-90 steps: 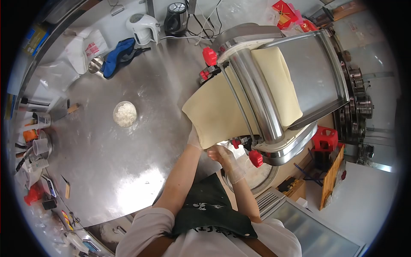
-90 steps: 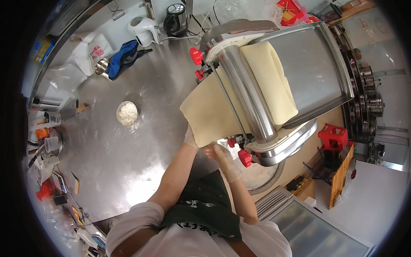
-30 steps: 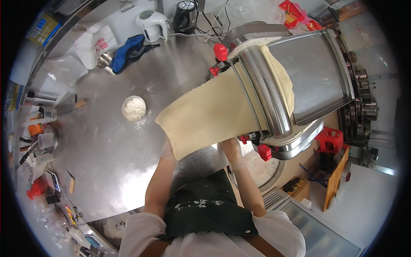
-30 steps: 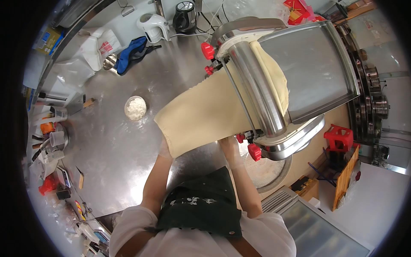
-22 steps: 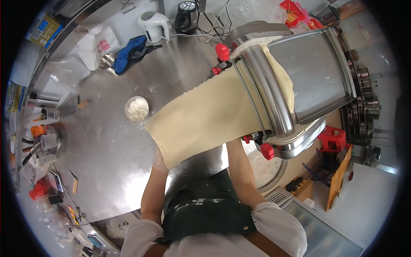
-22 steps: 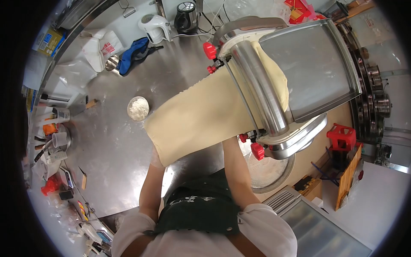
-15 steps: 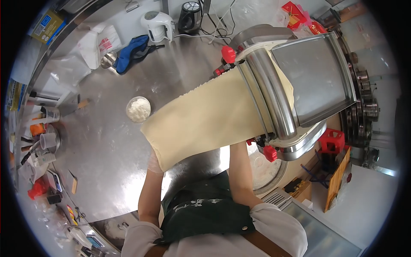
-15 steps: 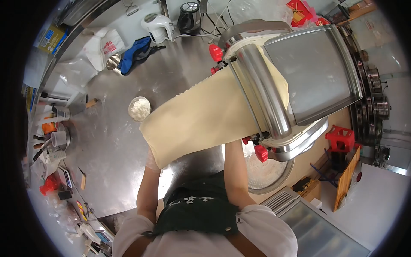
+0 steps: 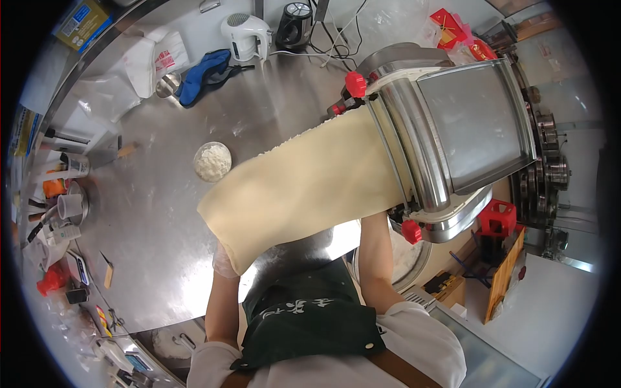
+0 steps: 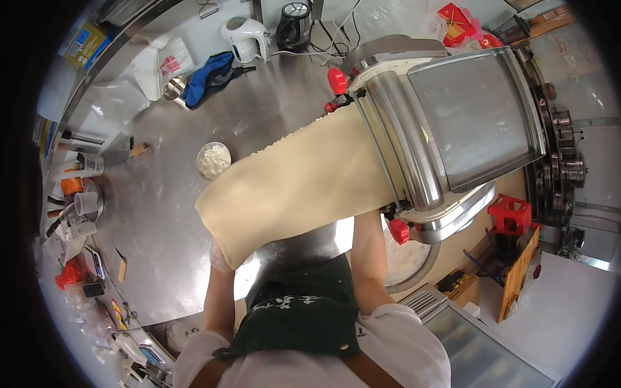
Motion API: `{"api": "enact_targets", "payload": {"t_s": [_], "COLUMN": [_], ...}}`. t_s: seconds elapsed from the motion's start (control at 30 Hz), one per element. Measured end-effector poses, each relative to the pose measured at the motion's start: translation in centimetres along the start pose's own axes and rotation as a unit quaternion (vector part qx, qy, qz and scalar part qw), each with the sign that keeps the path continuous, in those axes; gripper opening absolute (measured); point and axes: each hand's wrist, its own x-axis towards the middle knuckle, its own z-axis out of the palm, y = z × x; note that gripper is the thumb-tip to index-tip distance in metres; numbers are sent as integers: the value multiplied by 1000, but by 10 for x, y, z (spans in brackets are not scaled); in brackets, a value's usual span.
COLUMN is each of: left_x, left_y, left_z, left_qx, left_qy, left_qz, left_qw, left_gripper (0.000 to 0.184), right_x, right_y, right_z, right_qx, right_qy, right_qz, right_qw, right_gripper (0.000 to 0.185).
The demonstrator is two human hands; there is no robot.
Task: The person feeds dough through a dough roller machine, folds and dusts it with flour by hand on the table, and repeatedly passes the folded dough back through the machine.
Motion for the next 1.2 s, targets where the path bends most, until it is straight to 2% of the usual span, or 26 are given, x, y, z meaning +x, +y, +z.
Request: {"api": "enact_targets", "payload": {"t_s": [0.03, 0.13, 0.37, 0.43, 0.53, 0.63, 0.7, 0.77, 0.83, 0.87, 0.9, 0.93, 0.97, 1.0, 1.03, 1.07, 1.13, 1.17, 1.2], "left_x": [-3, -9, -27, -41, -70, -92, -104, -114, -115, -114, -111, -106, -99, -90, -89, -86, -83, -84, -87], "left_y": [0, -1, 1, 14, 42, 85, 112, 145, 174, 169, 155, 141, 120, 95, 83, 71, 65, 64, 63], "left_z": [-4, -19, -67, -82, -99, -125, -159, -226, -265, -275, -274, -270, -278, -281, -227, -212, -215, -217, -218], "left_qx": [19, -58, -87, -120, -133, -108, -41, 14, 43, 114, 183, 249, 512, 729, 813, 860, 877, 884, 878], "left_qy": [-7, 15, -29, 0, 33, 69, 81, 118, 177, 252, 324, 389, 392, 361, 321, 268, 257, 253, 249], "left_qz": [7, -12, -3, -14, 26, -30, -5, 29, 91, 159, 223, 284, 300, 289, 284, 270, 223, 199, 217], "left_qw": [1000, 998, 996, 993, 990, 991, 996, 993, 979, 948, 901, 840, 703, 505, 393, 340, 340, 338, 347], "left_gripper": [56, 55, 58, 58, 60, 62, 61, 59, 56, 53, 51, 49, 53, 59, 68, 73, 74, 75, 72], "right_x": [0, -2, -33, -55, -102, -156, -180, -183, -172, -173, -175, -177, -189, -206, -221, -232, -256, -259, -259], "right_y": [0, -2, 7, 14, 38, 83, 109, 118, 112, 109, 105, 102, 116, 143, 161, 159, 142, 144, 144], "right_z": [1, 8, 18, 24, 37, 54, 60, 56, 55, 52, 51, 52, 55, 57, 59, 69, 95, 95, 94], "right_qx": [2, 5, 29, 50, 88, 111, 119, 72, -48, -205, -369, -510, -467, -420, -371, -511, -734, -733, -731], "right_qy": [1, -3, -44, -78, -144, -183, -193, -190, -194, -200, -170, -150, -203, -255, -306, -334, -362, -360, -359], "right_qz": [1, 9, 67, 113, 220, 333, 385, 366, 266, 148, 37, -85, -150, -214, -273, -313, -362, -368, -375], "right_qw": [1000, 1000, 996, 989, 961, 918, 894, 908, 943, 947, 913, 843, 848, 844, 833, 727, 447, 443, 442], "right_gripper": [38, 38, 39, 39, 39, 39, 39, 39, 40, 41, 42, 44, 48, 54, 59, 62, 68, 71, 73]}}
